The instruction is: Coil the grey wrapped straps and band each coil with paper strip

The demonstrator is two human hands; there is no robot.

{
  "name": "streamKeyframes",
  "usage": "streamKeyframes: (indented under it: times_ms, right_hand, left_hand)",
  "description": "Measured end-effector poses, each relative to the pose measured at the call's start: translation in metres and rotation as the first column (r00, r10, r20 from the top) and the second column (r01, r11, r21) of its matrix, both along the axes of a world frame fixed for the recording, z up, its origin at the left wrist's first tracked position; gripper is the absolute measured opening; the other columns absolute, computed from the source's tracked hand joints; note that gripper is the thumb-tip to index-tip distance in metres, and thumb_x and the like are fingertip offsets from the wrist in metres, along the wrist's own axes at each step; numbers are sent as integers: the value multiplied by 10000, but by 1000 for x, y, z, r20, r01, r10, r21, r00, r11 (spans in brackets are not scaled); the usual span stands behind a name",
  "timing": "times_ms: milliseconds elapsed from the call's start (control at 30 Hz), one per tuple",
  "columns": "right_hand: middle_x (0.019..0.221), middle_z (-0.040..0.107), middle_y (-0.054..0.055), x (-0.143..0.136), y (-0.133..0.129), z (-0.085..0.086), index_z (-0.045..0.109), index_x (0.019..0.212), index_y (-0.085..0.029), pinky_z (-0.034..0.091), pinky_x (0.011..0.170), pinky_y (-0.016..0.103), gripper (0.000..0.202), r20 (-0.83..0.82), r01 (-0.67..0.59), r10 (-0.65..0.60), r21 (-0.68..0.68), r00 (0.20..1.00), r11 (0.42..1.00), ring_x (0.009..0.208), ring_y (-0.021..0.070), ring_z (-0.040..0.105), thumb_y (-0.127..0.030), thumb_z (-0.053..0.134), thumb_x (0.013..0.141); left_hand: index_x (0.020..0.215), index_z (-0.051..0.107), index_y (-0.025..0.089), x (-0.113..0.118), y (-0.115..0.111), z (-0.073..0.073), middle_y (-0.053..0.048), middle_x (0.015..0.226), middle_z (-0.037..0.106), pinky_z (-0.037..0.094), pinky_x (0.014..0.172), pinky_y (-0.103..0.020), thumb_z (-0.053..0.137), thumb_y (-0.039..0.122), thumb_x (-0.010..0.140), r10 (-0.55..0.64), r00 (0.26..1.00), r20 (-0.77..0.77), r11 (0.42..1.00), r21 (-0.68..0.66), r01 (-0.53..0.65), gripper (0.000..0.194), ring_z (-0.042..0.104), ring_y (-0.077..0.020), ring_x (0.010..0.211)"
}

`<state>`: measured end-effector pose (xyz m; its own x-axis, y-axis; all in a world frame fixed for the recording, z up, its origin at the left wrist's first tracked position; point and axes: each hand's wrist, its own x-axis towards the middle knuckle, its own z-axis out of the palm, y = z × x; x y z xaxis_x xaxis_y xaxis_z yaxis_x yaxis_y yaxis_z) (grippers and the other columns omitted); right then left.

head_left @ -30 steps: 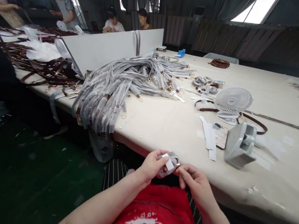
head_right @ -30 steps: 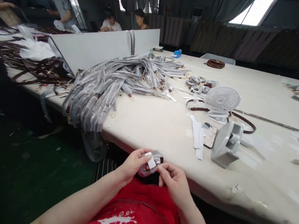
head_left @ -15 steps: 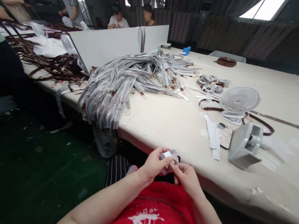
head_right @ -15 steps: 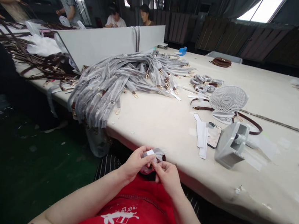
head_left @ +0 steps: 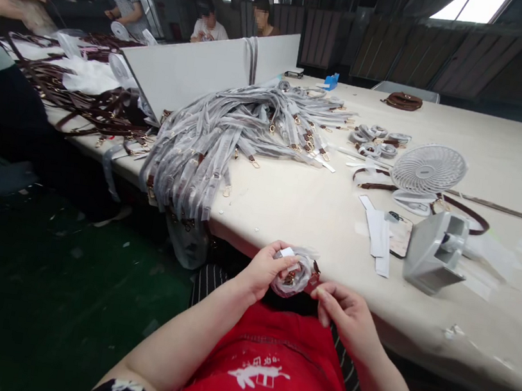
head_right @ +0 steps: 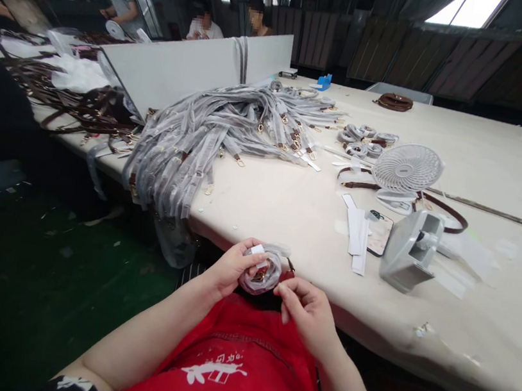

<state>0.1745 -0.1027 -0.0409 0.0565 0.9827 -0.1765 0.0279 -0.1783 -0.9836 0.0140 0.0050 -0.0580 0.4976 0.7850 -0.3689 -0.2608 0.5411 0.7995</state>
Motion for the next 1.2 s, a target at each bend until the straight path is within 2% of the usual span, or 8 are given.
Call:
streamKeyframes:
  times_ms: [133,367,600,700,833,1000,1100,1200]
  right_hand:
    - [486,542,-47,-17,13,-1,662,813,-190,391,531,260,319,-71,58,-53,69,996,996,463,114,448,-502,626,863]
    - [474,514,-32,-31,18,-12,656,726,-191,375,456,264,380,88,130,-129,0,988,992,435,129,447,-561,643,811]
    - [430,514,-21,-32,22,-17,654,678,-191,347,426,265,434,149,160,-150,-56,977,985,399,130,434,-613,644,779]
    - [418,530,-13,-33,24,-18,615,613,-201,350,415,270,449,169,185,-172,-68,971,980,384,136,448,-622,652,763]
    - [416,555,-6,-32,24,-19,596,589,-211,363,408,271,439,188,219,-200,-84,962,972,382,144,473,-614,660,751]
    - [424,599,12,-28,26,-24,600,592,-204,397,413,259,460,202,205,-176,-131,963,970,390,143,501,-631,648,756]
    - [427,618,25,-24,27,-29,637,613,-188,423,409,253,508,200,152,-116,-178,973,972,388,144,520,-673,612,767]
    - [416,619,29,-18,24,-26,657,609,-175,424,392,248,523,197,105,-60,-229,979,968,366,142,524,-668,609,773]
  left_hand:
    - [865,559,168,5,-8,-2,66,518,575,304,451,-151,853,327,580,-31,999,39,997,-74,34,439,411,-35,417]
    - [846,567,167,8,-11,-10,45,569,605,279,436,-161,858,299,549,31,998,56,989,-143,-23,436,423,-33,419]
    - [826,578,161,13,-15,-13,43,539,596,295,433,-163,833,304,565,64,997,37,987,-151,-58,391,435,-44,425]
    - [819,570,171,15,-17,-12,51,525,588,302,436,-161,835,332,568,89,996,23,989,-123,-85,399,433,-45,426]
    - [762,541,173,17,-21,-8,55,534,562,320,441,-165,786,500,643,96,995,25,993,-65,-94,425,420,-42,432]
    - [864,567,168,17,-24,-8,61,583,568,362,464,-169,864,406,563,107,992,-72,994,43,-104,485,458,-54,481]
    - [876,583,168,16,-23,-11,76,534,522,343,442,-168,832,435,604,103,992,-69,992,79,-97,455,430,-54,453]
    - [896,595,165,12,-17,-10,55,564,563,365,446,-178,822,457,613,93,993,-74,987,137,-82,465,437,-58,450]
